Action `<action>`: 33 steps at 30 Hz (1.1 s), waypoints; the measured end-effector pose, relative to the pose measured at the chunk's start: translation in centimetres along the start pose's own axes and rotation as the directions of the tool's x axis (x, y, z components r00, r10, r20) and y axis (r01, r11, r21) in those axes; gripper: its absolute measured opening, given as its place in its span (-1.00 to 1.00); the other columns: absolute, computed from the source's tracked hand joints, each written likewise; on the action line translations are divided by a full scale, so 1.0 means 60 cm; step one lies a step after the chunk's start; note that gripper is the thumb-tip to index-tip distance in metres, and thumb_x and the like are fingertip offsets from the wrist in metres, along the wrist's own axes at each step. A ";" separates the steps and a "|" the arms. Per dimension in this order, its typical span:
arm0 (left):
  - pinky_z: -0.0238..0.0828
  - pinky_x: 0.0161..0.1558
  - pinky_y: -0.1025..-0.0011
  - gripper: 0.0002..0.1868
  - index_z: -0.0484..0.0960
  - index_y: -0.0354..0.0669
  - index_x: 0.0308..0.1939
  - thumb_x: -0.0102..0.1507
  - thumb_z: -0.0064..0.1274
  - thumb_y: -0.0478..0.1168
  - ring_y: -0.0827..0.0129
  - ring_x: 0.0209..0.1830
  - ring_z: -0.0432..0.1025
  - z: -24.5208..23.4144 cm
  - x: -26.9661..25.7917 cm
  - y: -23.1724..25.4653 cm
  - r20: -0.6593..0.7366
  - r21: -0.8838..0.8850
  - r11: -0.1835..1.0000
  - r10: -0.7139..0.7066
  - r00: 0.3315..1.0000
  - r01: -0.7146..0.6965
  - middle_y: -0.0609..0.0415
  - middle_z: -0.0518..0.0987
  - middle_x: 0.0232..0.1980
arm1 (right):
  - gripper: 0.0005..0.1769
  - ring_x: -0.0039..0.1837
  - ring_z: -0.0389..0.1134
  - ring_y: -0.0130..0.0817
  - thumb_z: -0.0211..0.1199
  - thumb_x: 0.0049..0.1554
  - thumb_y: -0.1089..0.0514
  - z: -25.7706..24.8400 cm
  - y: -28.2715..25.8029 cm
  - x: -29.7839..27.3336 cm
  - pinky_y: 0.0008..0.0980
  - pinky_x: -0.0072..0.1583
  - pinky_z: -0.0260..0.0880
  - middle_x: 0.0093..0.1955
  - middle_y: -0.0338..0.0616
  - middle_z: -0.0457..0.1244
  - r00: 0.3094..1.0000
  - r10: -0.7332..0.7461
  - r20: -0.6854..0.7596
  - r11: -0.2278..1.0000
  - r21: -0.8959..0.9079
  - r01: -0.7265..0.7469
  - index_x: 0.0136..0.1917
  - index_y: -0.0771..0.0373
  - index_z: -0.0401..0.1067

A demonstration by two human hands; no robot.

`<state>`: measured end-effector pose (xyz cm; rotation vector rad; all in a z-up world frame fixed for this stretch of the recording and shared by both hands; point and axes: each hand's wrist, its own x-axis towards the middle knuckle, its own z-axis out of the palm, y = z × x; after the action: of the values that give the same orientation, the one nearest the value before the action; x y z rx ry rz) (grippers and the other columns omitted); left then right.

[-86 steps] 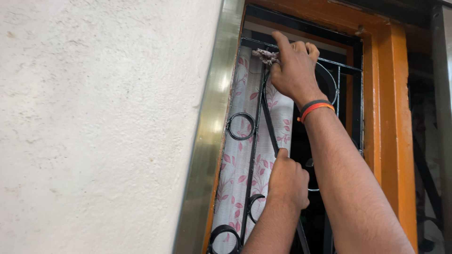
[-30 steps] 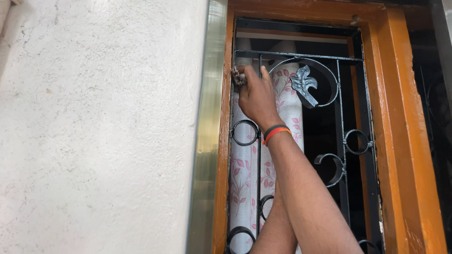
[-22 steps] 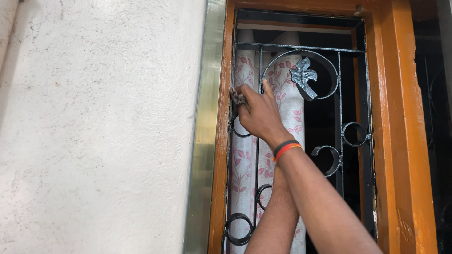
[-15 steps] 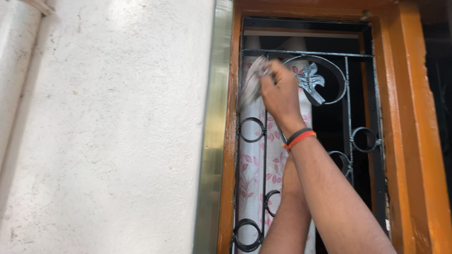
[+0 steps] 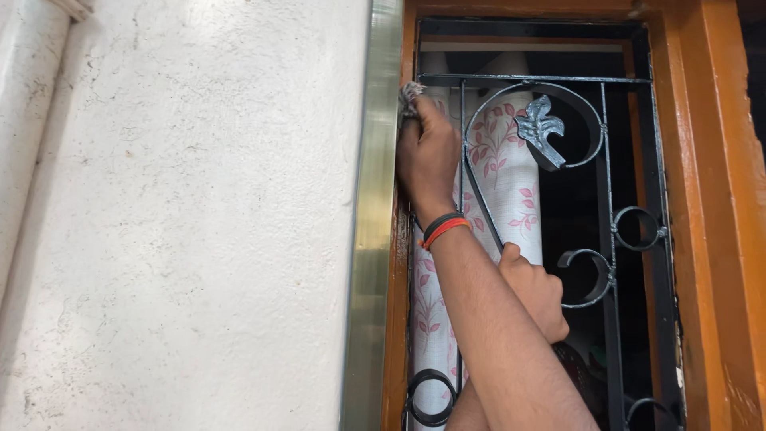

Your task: The person cleans a window frame and grille using a cloth and a toothbrush. They wipe the metal grille and frame, then use the toothbrush to scrub the frame edges before wiping again.

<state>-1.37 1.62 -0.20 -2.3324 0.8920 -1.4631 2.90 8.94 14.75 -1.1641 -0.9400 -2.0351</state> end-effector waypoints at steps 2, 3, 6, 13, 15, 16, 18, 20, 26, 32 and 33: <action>0.16 0.21 0.35 -0.73 0.75 -0.05 -0.41 0.14 0.14 0.03 0.35 -0.35 0.57 0.001 0.002 0.002 -0.006 0.007 1.000 0.001 1.000 -0.001 0.06 0.66 -0.46 | -0.68 0.10 0.45 0.17 0.08 0.16 0.36 -0.012 -0.009 -0.009 -0.08 0.12 0.43 0.04 0.20 0.38 0.999 -0.051 0.002 0.999 -0.010 0.051 0.16 0.33 0.49; 0.16 0.21 0.35 -0.73 0.75 -0.05 -0.42 0.14 0.14 0.02 0.35 -0.35 0.57 -0.001 0.007 -0.002 -0.017 0.003 1.000 0.002 1.000 -0.002 0.06 0.65 -0.47 | -0.70 0.12 0.46 0.14 0.09 0.16 0.39 -0.020 -0.013 -0.016 -0.11 0.15 0.44 0.08 0.17 0.39 0.994 -0.107 0.005 0.994 0.009 0.107 0.15 0.35 0.48; 0.15 0.22 0.32 -0.72 0.74 -0.02 -0.42 0.10 0.16 0.07 0.33 -0.31 0.53 -0.002 0.001 0.007 -0.025 0.024 0.999 -0.036 0.999 0.036 0.05 0.63 -0.45 | -0.73 0.12 0.49 0.02 0.12 0.12 0.44 -0.058 -0.022 -0.031 -0.18 0.17 0.46 0.09 0.09 0.40 0.982 -0.156 0.103 0.987 0.057 0.150 0.10 0.40 0.49; 0.14 0.29 0.18 -0.59 0.69 -0.07 -0.20 0.08 0.14 0.12 0.20 -0.01 0.41 -0.011 -0.017 0.000 -0.030 0.069 0.996 -0.059 0.998 0.061 -0.04 0.56 -0.14 | -0.73 -0.02 0.49 -0.32 0.22 0.12 0.37 -0.121 -0.032 0.005 -0.38 0.02 0.46 -0.06 -0.04 0.44 0.952 0.087 0.294 0.978 0.157 -0.138 0.11 0.32 0.52; 0.13 0.31 0.14 -0.54 0.67 -0.09 -0.14 0.07 0.13 0.14 0.16 0.07 0.38 -0.002 -0.050 0.017 0.002 0.060 0.997 -0.051 0.999 0.051 -0.07 0.54 -0.06 | -0.74 -0.01 0.50 -0.32 0.23 0.10 0.38 -0.119 -0.027 0.011 -0.37 0.07 0.46 -0.07 -0.02 0.43 0.957 -0.026 0.289 0.992 0.129 -0.012 0.08 0.34 0.52; 0.13 0.32 0.12 -0.52 0.66 -0.09 -0.11 0.07 0.13 0.15 0.15 0.12 0.36 -0.002 -0.061 0.022 -0.002 0.060 0.998 -0.037 0.999 0.037 -0.08 0.53 -0.01 | -0.75 -0.01 0.50 -0.33 0.24 0.09 0.39 -0.118 -0.026 0.010 -0.36 0.09 0.45 -0.08 -0.01 0.43 0.953 -0.080 0.292 0.992 0.114 0.049 0.07 0.36 0.53; 0.12 0.34 0.08 -0.46 0.65 -0.11 -0.05 0.06 0.13 0.16 0.11 0.20 0.33 -0.015 -0.085 0.033 -0.039 0.056 0.998 -0.014 0.999 0.016 -0.11 0.51 0.07 | -0.77 -0.01 0.50 -0.35 0.24 0.10 0.37 -0.118 -0.032 0.006 -0.37 0.09 0.45 -0.09 -0.02 0.44 0.958 -0.077 0.277 0.994 0.090 0.054 0.05 0.35 0.53; 0.12 0.36 0.04 -0.41 0.63 -0.12 0.02 0.06 0.12 0.18 0.07 0.29 0.29 -0.032 -0.127 0.039 -0.098 0.064 0.998 0.011 0.995 -0.005 -0.13 0.49 0.16 | -0.79 -0.01 0.50 -0.38 0.25 0.11 0.38 -0.131 -0.045 -0.002 -0.39 0.08 0.45 -0.08 -0.04 0.44 0.961 -0.110 0.252 0.989 0.126 0.080 0.05 0.36 0.54; 0.31 0.29 0.07 -0.56 0.63 -0.15 0.06 0.26 0.15 0.07 0.08 0.25 0.41 -0.108 -0.357 -0.027 -0.377 -0.157 0.985 0.000 0.926 -0.064 -0.06 0.57 0.14 | -0.79 -0.28 0.22 -0.54 0.26 0.26 0.35 -0.249 -0.128 -0.080 -0.46 -0.23 0.17 -0.33 -0.17 0.22 0.923 0.179 0.341 0.949 0.188 -0.254 -0.23 0.42 0.38; 0.40 0.06 0.10 -0.44 0.48 -0.28 0.26 0.47 0.08 0.15 0.09 0.08 0.44 -0.185 -0.443 -0.099 -0.362 -0.158 0.982 -0.153 0.920 0.101 -0.11 0.55 0.11 | -0.86 0.01 0.33 -0.68 0.17 0.28 0.47 -0.342 -0.219 -0.233 -0.60 0.03 0.41 -0.03 -0.35 0.30 0.823 0.103 0.558 0.705 0.543 -0.456 0.07 0.32 0.38; 0.40 0.09 0.10 -0.43 0.45 -0.30 0.27 0.50 0.06 0.16 0.10 0.10 0.43 -0.182 -0.442 -0.098 -0.396 -0.206 0.976 -0.148 0.906 0.070 -0.11 0.54 0.15 | -0.88 0.00 0.33 -0.68 0.22 0.31 0.44 -0.346 -0.225 -0.255 -0.60 0.01 0.40 -0.03 -0.34 0.29 0.792 0.109 0.600 0.666 0.548 -0.506 0.07 0.31 0.39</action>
<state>-17.01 23.67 -11.40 -2.2713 1.0535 -2.0505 -10.52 2.09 -10.14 -1.3277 -1.4646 -0.9005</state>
